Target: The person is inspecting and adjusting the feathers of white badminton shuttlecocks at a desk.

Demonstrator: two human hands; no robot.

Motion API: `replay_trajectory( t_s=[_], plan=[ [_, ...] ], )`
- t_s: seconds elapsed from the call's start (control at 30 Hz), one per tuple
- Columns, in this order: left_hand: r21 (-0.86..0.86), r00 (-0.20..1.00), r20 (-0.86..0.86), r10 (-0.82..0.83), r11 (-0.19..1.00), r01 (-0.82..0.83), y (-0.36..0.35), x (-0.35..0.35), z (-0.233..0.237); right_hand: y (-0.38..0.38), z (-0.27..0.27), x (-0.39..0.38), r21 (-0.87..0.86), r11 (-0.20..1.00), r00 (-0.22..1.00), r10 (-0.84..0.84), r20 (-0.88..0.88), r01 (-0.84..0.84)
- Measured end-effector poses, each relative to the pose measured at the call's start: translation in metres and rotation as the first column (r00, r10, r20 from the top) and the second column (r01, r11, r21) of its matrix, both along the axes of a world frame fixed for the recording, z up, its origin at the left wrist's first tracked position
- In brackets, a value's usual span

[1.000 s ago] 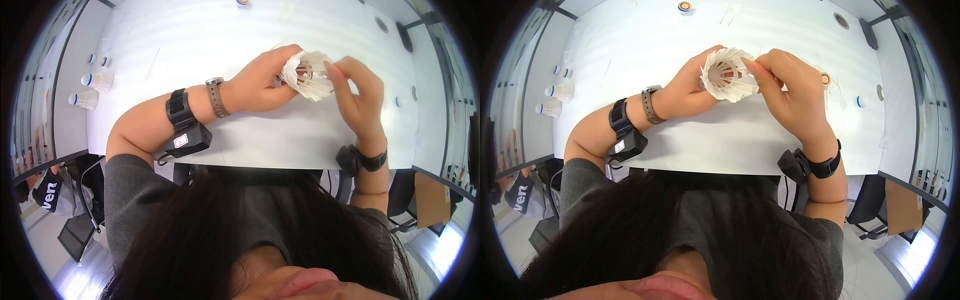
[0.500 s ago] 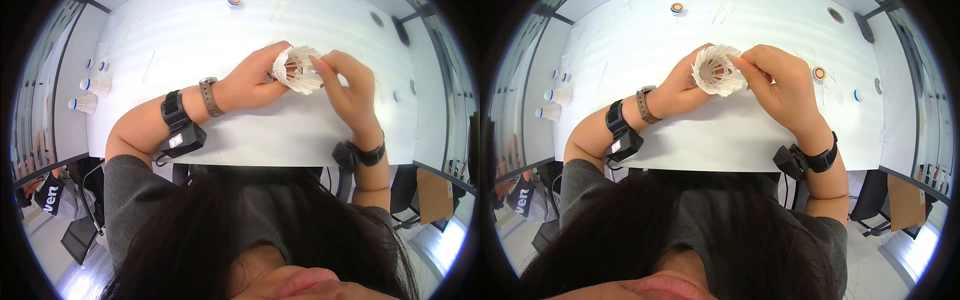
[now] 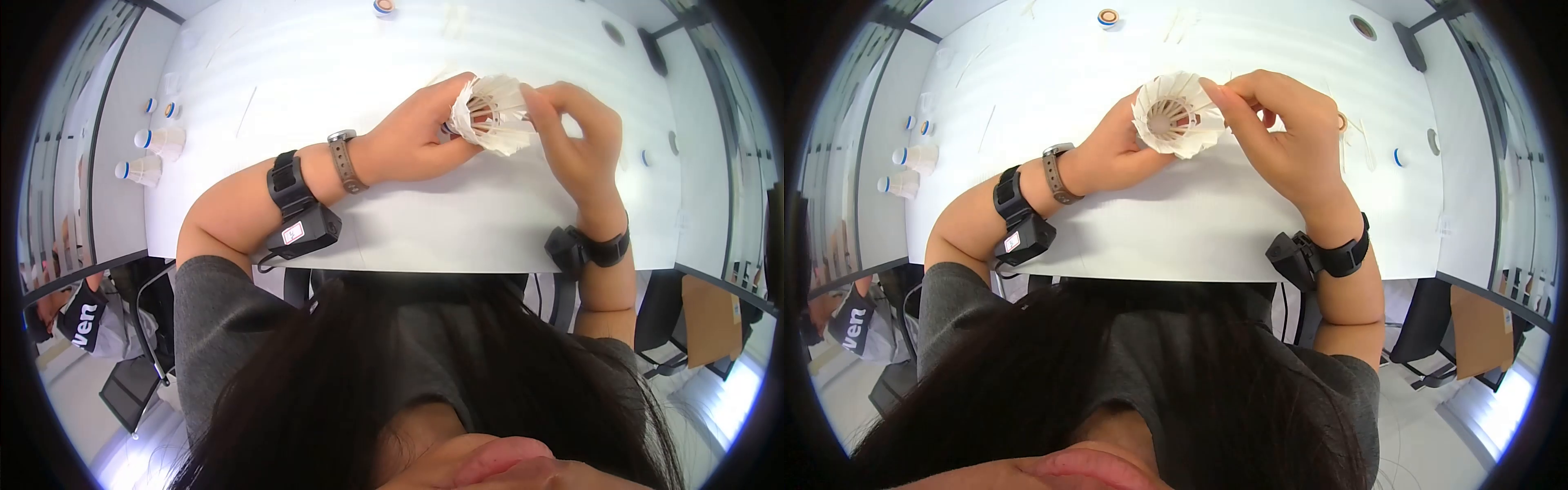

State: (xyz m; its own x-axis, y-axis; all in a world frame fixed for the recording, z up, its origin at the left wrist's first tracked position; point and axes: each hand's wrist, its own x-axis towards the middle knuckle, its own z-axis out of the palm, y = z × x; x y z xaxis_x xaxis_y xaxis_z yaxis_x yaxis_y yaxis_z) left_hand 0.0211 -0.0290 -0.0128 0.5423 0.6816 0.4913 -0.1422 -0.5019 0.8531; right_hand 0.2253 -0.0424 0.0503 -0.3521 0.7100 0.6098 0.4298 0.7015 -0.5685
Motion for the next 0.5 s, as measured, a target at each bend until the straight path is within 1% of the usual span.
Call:
replay_trajectory(
  t_s=[0.07, 0.1, 0.13, 0.17, 0.2, 0.27, 0.3, 0.4, 0.43, 0.5],
  plan=[
    [0.007, 1.000, 0.008, -0.016, 1.000, 0.016, -0.001, 0.000, 0.001, -0.001, 0.001, 0.004, 0.002, 0.999, 0.999, 0.033, -0.023, -0.033],
    [0.023, 0.999, 0.016, -0.032, 0.999, 0.032, -0.001, 0.001, 0.003, -0.001, -0.001, 0.004, -0.032, 0.997, 0.989, 0.072, -0.126, -0.076],
    [0.040, 0.999, 0.024, -0.048, 0.998, 0.047, -0.001, 0.000, 0.004, 0.001, -0.003, 0.004, -0.028, 0.997, 0.988, 0.065, -0.141, -0.070],
    [0.022, 0.995, -0.047, -0.084, 0.996, 0.085, 0.000, -0.003, 0.004, 0.002, -0.004, 0.006, -0.024, 0.998, 0.986, 0.057, -0.155, -0.062],
    [0.058, 0.991, -0.079, -0.107, 0.992, 0.112, 0.000, -0.004, 0.005, 0.003, -0.005, 0.006, -0.023, 0.998, 0.984, 0.048, -0.169, -0.052],
    [0.126, 0.979, -0.141, -0.146, 0.978, 0.164, -0.001, -0.005, 0.010, 0.002, -0.004, 0.006, -0.144, 0.990, 0.986, -0.030, -0.161, 0.007],
    [0.144, 0.983, -0.129, -0.131, 0.978, 0.149, -0.003, -0.002, 0.010, 0.002, -0.003, 0.005, -0.203, 0.978, 0.986, -0.068, -0.155, 0.035],
    [0.168, 0.950, -0.247, -0.191, 0.957, 0.236, -0.004, -0.007, 0.011, 0.012, -0.016, -0.001, -0.159, 0.976, 0.989, -0.146, 0.021, 0.147],
    [0.138, 0.950, -0.232, -0.208, 0.960, 0.243, -0.006, -0.006, 0.015, 0.011, -0.016, -0.005, -0.136, 0.972, 0.981, -0.182, 0.066, 0.190],
    [0.177, 0.951, -0.234, -0.200, 0.953, 0.244, -0.008, -0.005, 0.013, 0.017, -0.030, -0.004, 0.019, 0.984, 0.970, -0.177, 0.169, 0.177]
  ],
)
